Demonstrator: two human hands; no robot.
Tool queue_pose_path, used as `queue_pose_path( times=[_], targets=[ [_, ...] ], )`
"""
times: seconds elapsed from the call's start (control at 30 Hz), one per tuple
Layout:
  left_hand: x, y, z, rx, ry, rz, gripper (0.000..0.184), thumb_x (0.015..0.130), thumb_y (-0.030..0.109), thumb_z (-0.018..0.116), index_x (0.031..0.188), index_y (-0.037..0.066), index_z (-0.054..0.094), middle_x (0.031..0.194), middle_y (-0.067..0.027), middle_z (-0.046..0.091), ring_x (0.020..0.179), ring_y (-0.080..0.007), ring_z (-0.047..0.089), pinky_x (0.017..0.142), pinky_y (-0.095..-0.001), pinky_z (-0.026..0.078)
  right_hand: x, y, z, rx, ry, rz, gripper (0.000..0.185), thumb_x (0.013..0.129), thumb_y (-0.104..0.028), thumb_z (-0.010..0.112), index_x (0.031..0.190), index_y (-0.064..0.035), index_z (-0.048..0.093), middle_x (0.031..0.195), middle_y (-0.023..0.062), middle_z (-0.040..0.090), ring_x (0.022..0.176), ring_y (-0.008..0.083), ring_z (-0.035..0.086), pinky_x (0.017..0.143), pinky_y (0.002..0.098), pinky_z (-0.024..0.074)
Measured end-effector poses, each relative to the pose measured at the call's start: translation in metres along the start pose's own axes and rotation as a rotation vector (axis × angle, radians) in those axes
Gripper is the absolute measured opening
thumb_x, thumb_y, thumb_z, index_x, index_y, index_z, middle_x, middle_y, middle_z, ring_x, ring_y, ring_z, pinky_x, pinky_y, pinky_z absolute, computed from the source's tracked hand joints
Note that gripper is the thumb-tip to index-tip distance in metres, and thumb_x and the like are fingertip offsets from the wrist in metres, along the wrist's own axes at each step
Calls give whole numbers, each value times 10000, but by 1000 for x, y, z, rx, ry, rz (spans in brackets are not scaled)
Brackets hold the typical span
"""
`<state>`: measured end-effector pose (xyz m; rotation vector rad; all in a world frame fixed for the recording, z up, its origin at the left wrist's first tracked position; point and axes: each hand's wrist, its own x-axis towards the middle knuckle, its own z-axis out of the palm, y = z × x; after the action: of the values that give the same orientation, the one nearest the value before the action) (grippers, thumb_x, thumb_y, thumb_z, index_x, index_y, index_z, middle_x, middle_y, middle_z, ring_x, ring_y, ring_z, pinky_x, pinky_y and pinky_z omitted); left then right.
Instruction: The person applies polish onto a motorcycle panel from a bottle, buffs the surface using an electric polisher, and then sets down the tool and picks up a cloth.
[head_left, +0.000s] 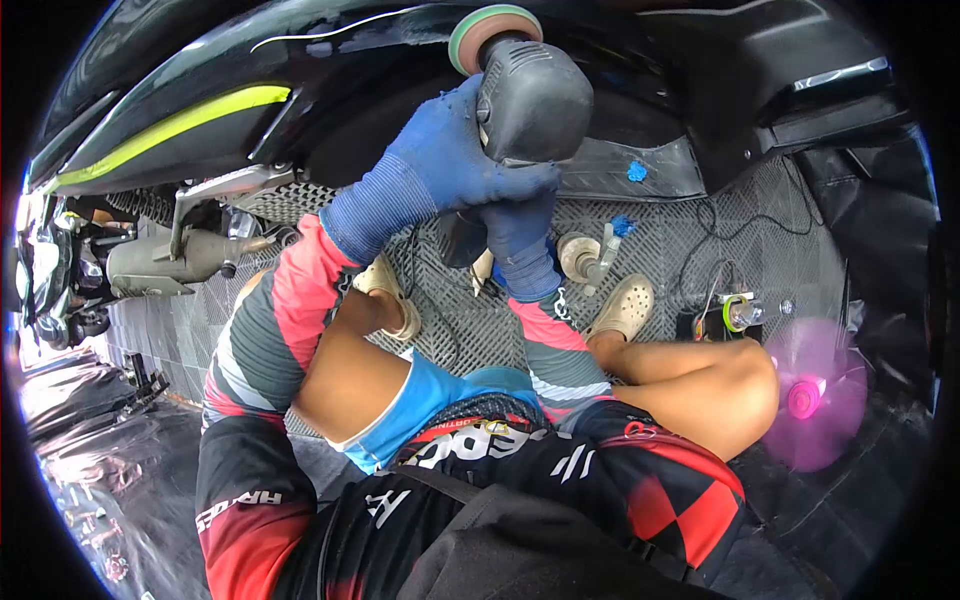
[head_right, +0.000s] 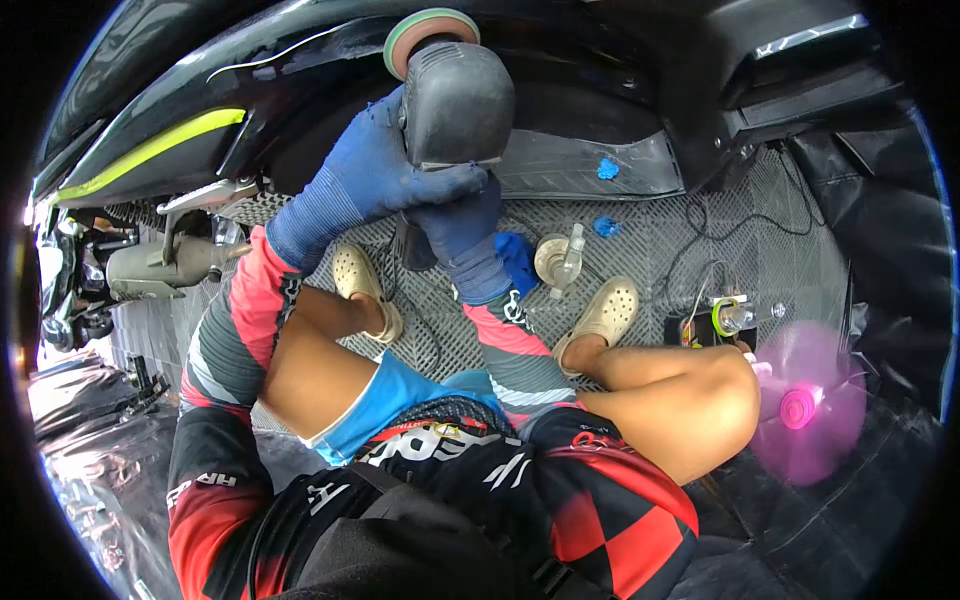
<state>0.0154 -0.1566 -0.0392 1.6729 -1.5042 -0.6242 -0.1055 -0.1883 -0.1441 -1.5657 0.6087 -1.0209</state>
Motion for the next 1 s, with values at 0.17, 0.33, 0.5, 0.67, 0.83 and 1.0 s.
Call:
queue_pose_path(
  times=[0.17, 0.33, 0.5, 0.67, 0.83, 1.0],
  targets=[
    [7, -2, 6, 43, -52, -15, 951, 643, 559, 868, 1352, 29, 523, 1203, -185, 683, 1104, -322, 678, 992, -403, 527, 0, 10, -6, -47, -2, -7, 464, 617, -243, 841, 1009, -36, 703, 954, 107, 729, 897, 253, 715, 792, 399, 560],
    [9, 4, 2, 3, -118, -70, 866, 690, 386, 914, 1375, 37, 516, 1263, -121, 655, 1155, -226, 639, 1023, -379, 498, 1, 3, -4, -106, 92, -5, 416, 618, -274, 858, 929, -39, 712, 901, 89, 742, 859, 247, 729, 768, 386, 574],
    [14, -3, 11, -27, -151, -8, 855, 698, 445, 894, 1350, 26, 533, 1223, -141, 676, 1129, -252, 655, 1012, -384, 507, -2, 18, -10, -21, 65, -14, 441, 661, -292, 854, 977, -19, 712, 958, 125, 736, 918, 269, 721, 818, 406, 561],
    [30, 4, 21, 114, -202, -29, 846, 706, 474, 877, 1335, 17, 546, 1214, -164, 680, 1114, -273, 667, 1005, -390, 513, 1, 17, -3, 123, 309, -29, 429, 747, -298, 802, 1039, -1, 699, 1035, 149, 723, 1002, 281, 701, 887, 422, 536],
    [33, 6, 20, 171, -181, -11, 825, 706, 470, 874, 1322, 20, 560, 1204, -164, 686, 1097, -273, 676, 988, -390, 523, 5, 9, -4, 201, 407, -73, 452, 794, -333, 769, 1080, 8, 691, 1060, 159, 716, 1036, 290, 686, 931, 438, 516],
    [20, 4, 8, 118, -154, -7, 795, 709, 448, 881, 1307, 24, 575, 1192, -149, 690, 1084, -254, 676, 982, -387, 525, 2, 0, -4, 116, 205, -10, 402, 718, -238, 817, 1018, 2, 700, 981, 127, 729, 925, 245, 713, 845, 398, 559]
  ],
)
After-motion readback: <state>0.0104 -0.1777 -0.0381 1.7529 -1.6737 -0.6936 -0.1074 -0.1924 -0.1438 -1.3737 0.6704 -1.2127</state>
